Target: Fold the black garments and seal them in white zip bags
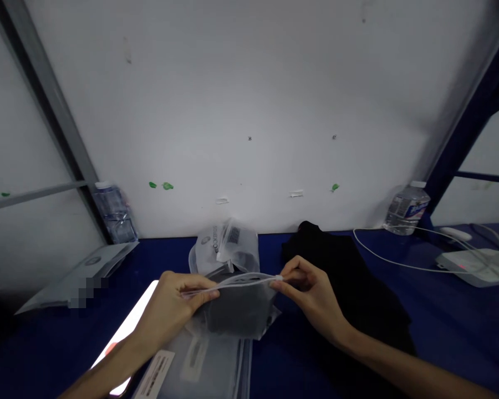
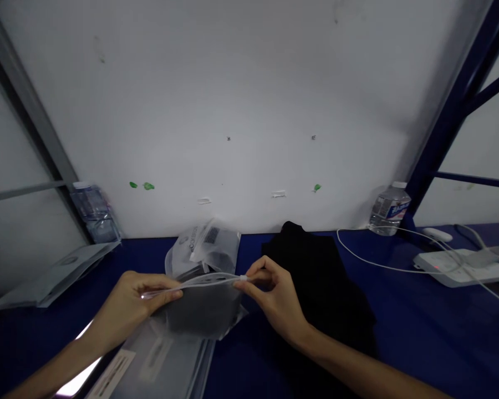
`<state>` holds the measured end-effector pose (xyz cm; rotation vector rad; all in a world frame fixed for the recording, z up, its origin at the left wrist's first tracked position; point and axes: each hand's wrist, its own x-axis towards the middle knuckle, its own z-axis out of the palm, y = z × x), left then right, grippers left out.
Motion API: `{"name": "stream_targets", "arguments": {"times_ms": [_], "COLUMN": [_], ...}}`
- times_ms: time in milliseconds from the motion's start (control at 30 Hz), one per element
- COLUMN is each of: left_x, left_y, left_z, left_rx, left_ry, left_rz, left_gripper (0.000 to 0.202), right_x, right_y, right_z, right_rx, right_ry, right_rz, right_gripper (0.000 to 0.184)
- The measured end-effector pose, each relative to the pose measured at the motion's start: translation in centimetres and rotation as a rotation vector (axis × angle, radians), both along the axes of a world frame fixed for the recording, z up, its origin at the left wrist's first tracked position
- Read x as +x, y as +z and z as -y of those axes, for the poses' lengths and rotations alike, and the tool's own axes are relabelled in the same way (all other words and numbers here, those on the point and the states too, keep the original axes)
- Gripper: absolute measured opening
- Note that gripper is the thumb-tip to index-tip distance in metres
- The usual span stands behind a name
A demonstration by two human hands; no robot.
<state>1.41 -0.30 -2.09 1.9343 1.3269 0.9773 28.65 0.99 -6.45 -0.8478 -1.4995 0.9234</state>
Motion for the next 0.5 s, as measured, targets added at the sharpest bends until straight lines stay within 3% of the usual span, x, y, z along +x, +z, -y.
{"name": "stream_targets", "arguments": {"times_ms": [233, 500], "left_x": [0.24, 0.42], "left_y": [-0.12, 0.49], "left_z": [0.32, 0.37], "left_rx": [0.044, -0.059], "left_ry": [-0.001, -0.081], "left_rz": [-0.053, -0.049], "left_gripper": [0.014, 0.015], "right_x": [0.24, 0.34], "right_y": [0.55, 0.74], "right_z": [-0.33, -0.22], "right_rx": [-0.035, 0.029], "right_ry": [-0.013, 0.009], "right_rz": [-0.046, 0.031], "right_gripper": [0.033, 0.025]}}
